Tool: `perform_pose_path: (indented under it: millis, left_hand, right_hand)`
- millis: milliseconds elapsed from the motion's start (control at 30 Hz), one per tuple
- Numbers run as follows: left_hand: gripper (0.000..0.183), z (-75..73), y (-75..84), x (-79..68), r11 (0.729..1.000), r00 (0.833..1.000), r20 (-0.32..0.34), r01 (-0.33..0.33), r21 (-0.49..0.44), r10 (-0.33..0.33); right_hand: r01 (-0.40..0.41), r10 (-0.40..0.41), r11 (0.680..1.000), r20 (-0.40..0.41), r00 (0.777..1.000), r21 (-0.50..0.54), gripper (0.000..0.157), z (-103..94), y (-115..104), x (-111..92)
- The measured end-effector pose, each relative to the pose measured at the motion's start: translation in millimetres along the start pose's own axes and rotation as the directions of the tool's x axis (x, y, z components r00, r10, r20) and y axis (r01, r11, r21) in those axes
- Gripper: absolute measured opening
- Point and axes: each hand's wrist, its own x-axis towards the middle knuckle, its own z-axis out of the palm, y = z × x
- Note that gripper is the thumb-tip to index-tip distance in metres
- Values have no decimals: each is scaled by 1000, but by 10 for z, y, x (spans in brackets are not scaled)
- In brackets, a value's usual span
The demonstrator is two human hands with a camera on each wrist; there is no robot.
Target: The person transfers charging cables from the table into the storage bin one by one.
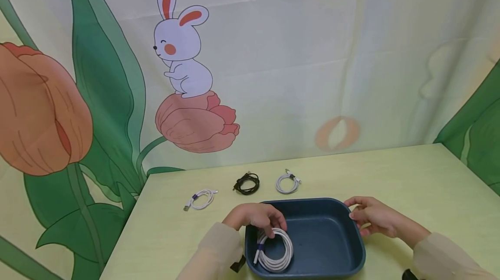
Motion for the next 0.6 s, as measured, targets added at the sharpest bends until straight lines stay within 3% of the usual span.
perform_pose_path:
  millis: [600]
  left_hand:
    - [29, 49, 7, 17, 998, 999, 13, 35, 45, -35]
  right_hand:
    - [-9, 9, 1000, 3, 1000, 11, 40, -17, 19, 19]
